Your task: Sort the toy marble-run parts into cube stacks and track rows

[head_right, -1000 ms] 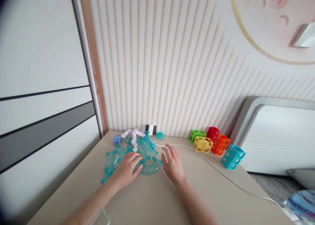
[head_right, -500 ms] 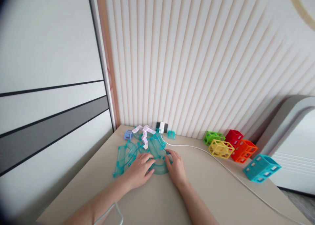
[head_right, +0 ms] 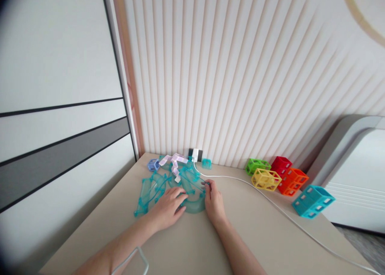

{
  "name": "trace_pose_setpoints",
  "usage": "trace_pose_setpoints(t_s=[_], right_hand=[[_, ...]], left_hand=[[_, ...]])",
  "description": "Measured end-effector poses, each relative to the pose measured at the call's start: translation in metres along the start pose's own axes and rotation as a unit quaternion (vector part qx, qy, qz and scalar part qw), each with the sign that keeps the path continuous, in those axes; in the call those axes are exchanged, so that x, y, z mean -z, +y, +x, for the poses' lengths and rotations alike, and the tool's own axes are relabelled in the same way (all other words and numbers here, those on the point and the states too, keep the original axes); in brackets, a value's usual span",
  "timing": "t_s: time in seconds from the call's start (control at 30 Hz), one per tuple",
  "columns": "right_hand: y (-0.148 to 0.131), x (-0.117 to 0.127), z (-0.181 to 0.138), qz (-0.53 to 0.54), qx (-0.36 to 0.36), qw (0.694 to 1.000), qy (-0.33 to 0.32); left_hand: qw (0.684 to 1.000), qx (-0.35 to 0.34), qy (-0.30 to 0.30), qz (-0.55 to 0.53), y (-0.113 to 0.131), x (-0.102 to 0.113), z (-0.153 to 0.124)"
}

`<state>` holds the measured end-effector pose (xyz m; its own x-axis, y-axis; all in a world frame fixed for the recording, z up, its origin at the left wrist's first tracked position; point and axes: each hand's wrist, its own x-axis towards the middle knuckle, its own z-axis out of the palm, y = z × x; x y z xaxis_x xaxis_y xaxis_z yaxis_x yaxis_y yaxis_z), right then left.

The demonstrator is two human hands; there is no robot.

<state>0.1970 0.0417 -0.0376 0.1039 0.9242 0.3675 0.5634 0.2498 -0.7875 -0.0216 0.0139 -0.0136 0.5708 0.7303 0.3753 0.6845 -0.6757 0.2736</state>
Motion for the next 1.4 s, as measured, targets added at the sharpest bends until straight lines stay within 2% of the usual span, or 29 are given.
trace_pose_setpoints(t_s=[0.23,0.33,0.4,0.47,0.63,0.8,0.9,0.97,1.0,1.13,1.23,1.33,1.4], right_hand=[[0.004,0.0,0.003,0.072,-0.002,0.996,0.051],[0.007,0.004,0.001,0.118,0.03,0.99,0.069],[0.008,0.006,-0.002,0.133,0.069,0.986,0.068],[0.007,0.008,-0.007,0.129,0.123,0.982,0.055],[-0.006,0.016,-0.015,0.021,0.293,0.956,0.005],[-0.028,0.032,-0.014,-0.129,0.42,0.898,-0.033],[-0.037,0.036,-0.013,-0.168,0.462,0.868,-0.073],[-0.037,0.033,-0.013,-0.167,0.466,0.864,-0.087],[-0.035,0.031,-0.013,-0.158,0.456,0.873,-0.072],[-0.023,0.025,-0.009,-0.126,0.33,0.935,0.023],[-0.016,0.027,-0.005,-0.14,0.271,0.952,-0.015],[-0.015,0.03,-0.005,-0.147,0.261,0.952,-0.057],[-0.016,0.03,-0.008,-0.14,0.258,0.954,-0.057]], left_hand=[[0.999,0.02,-0.013,-0.027,0.0,-0.001,-0.001],[0.994,0.047,0.022,-0.093,0.001,-0.004,0.0],[0.979,0.065,0.059,-0.184,0.002,-0.005,0.001],[0.943,0.097,0.084,-0.308,0.005,-0.005,0.002],[0.791,0.173,0.086,-0.581,0.011,0.001,0.007],[0.659,0.174,0.103,-0.725,0.016,0.006,0.011],[0.614,0.187,0.121,-0.757,0.017,0.005,0.011],[0.603,0.204,0.141,-0.758,0.016,0.003,0.011],[0.601,0.212,0.152,-0.756,0.015,0.003,0.011],[0.595,0.251,0.198,-0.737,0.012,0.002,0.013],[0.591,0.272,0.216,-0.728,0.011,0.004,0.014],[0.592,0.28,0.219,-0.723,0.012,0.005,0.014],[0.594,0.28,0.212,-0.724,0.013,0.005,0.014]])
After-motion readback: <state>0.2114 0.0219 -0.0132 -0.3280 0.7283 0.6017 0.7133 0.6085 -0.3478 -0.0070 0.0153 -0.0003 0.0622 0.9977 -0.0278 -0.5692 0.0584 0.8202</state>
